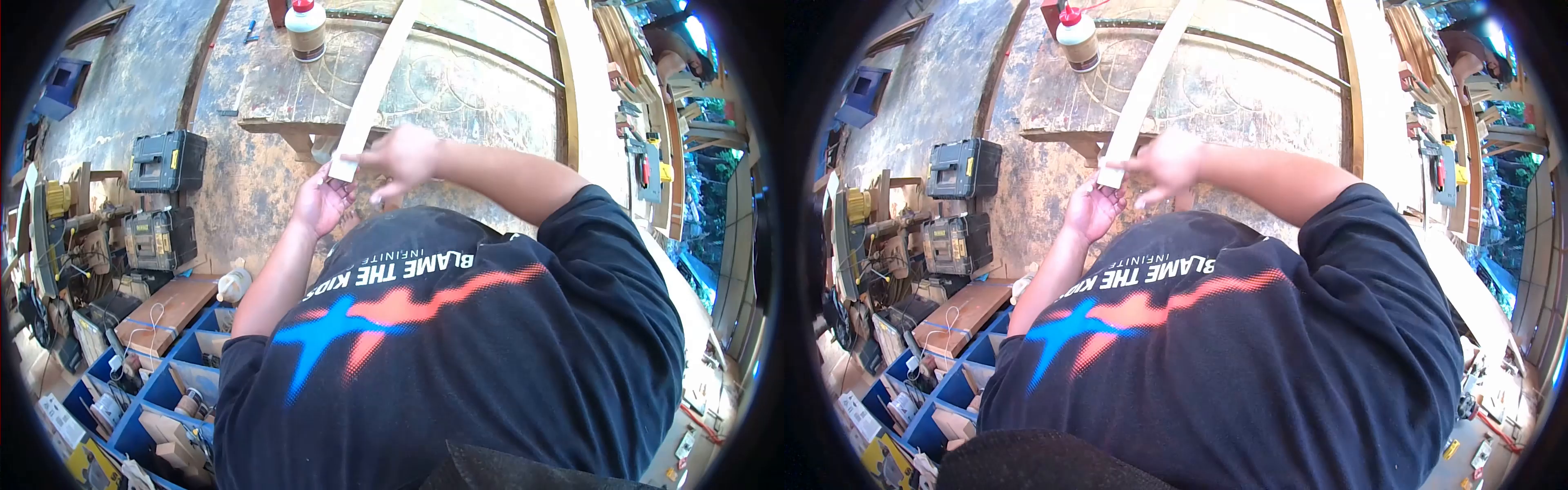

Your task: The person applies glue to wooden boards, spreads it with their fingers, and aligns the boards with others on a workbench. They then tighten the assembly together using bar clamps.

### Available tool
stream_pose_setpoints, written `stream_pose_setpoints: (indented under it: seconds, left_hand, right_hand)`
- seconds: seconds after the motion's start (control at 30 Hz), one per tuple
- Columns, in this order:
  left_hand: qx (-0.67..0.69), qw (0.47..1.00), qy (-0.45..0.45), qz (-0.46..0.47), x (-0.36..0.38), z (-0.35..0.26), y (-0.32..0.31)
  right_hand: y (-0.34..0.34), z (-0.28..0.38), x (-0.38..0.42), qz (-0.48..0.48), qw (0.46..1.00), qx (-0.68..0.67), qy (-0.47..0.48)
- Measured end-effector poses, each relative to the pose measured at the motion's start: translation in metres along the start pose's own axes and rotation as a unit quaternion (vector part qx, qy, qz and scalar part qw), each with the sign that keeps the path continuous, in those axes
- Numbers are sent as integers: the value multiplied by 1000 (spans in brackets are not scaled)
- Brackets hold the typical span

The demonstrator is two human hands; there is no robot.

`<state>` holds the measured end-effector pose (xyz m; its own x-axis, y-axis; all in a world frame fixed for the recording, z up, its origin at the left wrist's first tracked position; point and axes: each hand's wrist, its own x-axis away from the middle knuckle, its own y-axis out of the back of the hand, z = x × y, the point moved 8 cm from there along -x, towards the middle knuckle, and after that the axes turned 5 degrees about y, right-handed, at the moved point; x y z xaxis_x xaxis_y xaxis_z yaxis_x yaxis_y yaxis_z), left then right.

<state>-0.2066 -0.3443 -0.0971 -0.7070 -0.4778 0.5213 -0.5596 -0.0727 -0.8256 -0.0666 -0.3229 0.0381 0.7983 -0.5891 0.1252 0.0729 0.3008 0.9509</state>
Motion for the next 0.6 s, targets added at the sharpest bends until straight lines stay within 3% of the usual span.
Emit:
stream_pose_setpoints:
  seconds: [0.1,0.13,0.3,0.33,0.43,0.5,0.6]
  left_hand:
    - [-5,1000,-9,-3,0,0,3]
    - [-8,1000,-7,-5,1,1,5]
    - [-19,1000,-10,-20,1,-1,5]
    - [-18,1000,-11,-22,1,0,5]
    - [-21,999,-17,-35,4,0,5]
    - [-25,998,-21,-46,4,0,7]
    - [2,998,-26,-53,2,2,8]
  right_hand:
    - [-9,12,-4,58,998,-3,-30]
    - [-12,1,-3,116,990,-2,-82]
    - [12,-146,35,35,949,-6,-314]
    - [23,-178,44,-12,948,39,-316]
    - [47,-189,48,-63,942,79,-320]
    - [34,-166,36,15,954,19,-298]
    - [19,-64,19,76,996,14,-37]
